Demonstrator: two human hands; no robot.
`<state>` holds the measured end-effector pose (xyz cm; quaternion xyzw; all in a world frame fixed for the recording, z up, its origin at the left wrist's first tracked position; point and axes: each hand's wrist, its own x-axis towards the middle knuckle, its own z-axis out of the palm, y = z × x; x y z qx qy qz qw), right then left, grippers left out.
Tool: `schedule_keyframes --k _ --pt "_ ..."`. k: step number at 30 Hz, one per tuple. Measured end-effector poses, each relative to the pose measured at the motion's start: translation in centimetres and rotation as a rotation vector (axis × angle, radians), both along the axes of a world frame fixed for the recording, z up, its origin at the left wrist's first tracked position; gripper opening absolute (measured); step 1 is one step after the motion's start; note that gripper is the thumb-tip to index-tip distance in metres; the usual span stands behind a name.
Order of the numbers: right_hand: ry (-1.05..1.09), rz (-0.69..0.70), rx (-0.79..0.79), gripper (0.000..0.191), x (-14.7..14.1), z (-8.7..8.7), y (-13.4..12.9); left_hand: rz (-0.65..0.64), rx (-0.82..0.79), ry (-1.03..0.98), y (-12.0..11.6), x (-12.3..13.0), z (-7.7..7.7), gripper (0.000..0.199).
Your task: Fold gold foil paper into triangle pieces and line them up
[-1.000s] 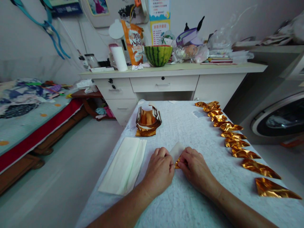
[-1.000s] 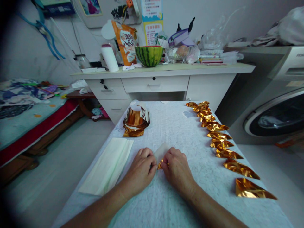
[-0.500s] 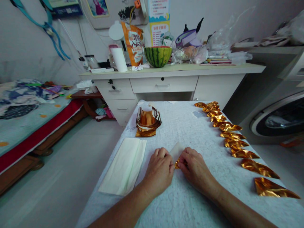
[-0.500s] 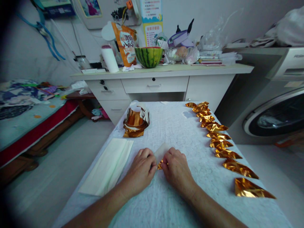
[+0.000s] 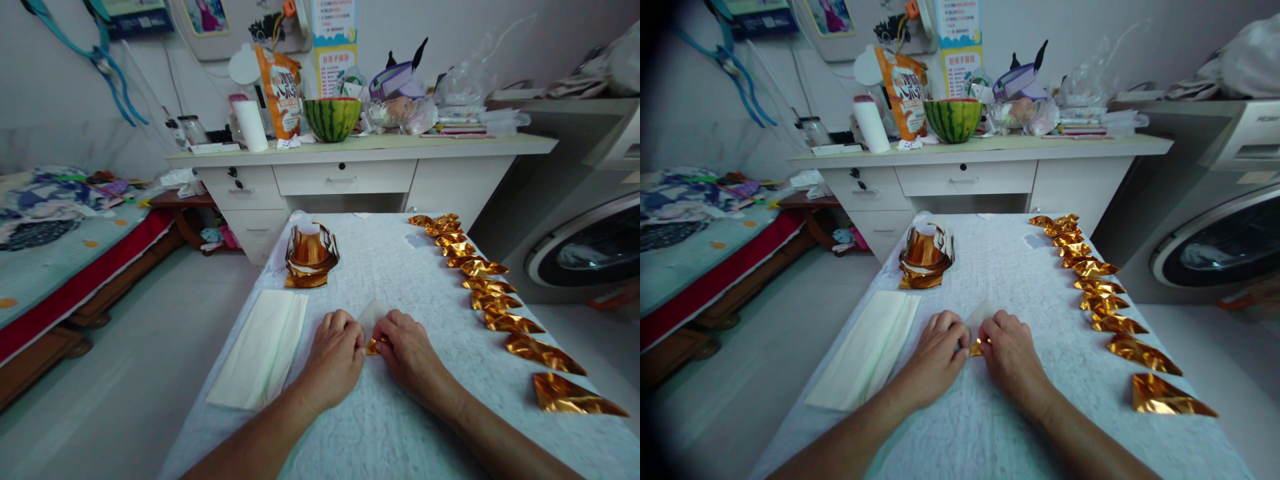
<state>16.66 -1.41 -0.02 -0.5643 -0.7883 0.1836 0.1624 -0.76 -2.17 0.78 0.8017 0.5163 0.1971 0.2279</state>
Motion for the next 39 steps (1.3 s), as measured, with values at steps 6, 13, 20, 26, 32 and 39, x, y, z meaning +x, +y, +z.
schedule_keyframes --k 6,13,20,26,32,39 --pt "-0.002 0.001 0.014 0.013 -0.1 -0.1 -0.2 0.031 -0.012 -0.007 -0.1 0.3 -0.1 0.012" --pt "-0.029 0.000 0.035 0.005 -0.4 0.5 -0.7 0.027 -0.029 -0.010 -0.1 0.3 0.0 0.015" --pt "-0.040 -0.004 0.003 0.011 -0.4 0.4 -0.4 0.019 -0.038 -0.017 0.0 0.2 -0.1 0.016" --pt "0.004 0.022 -0.075 0.049 0.1 0.9 -0.1 0.014 -0.036 -0.014 -0.1 0.2 -0.2 0.019" --pt "0.033 0.077 -0.130 0.070 0.7 0.9 0.1 0.005 -0.032 -0.011 0.0 0.1 -0.1 0.019" --pt "0.107 0.135 -0.115 0.071 1.5 0.4 -0.1 0.006 -0.037 -0.020 0.2 0.0 0.0 0.018"
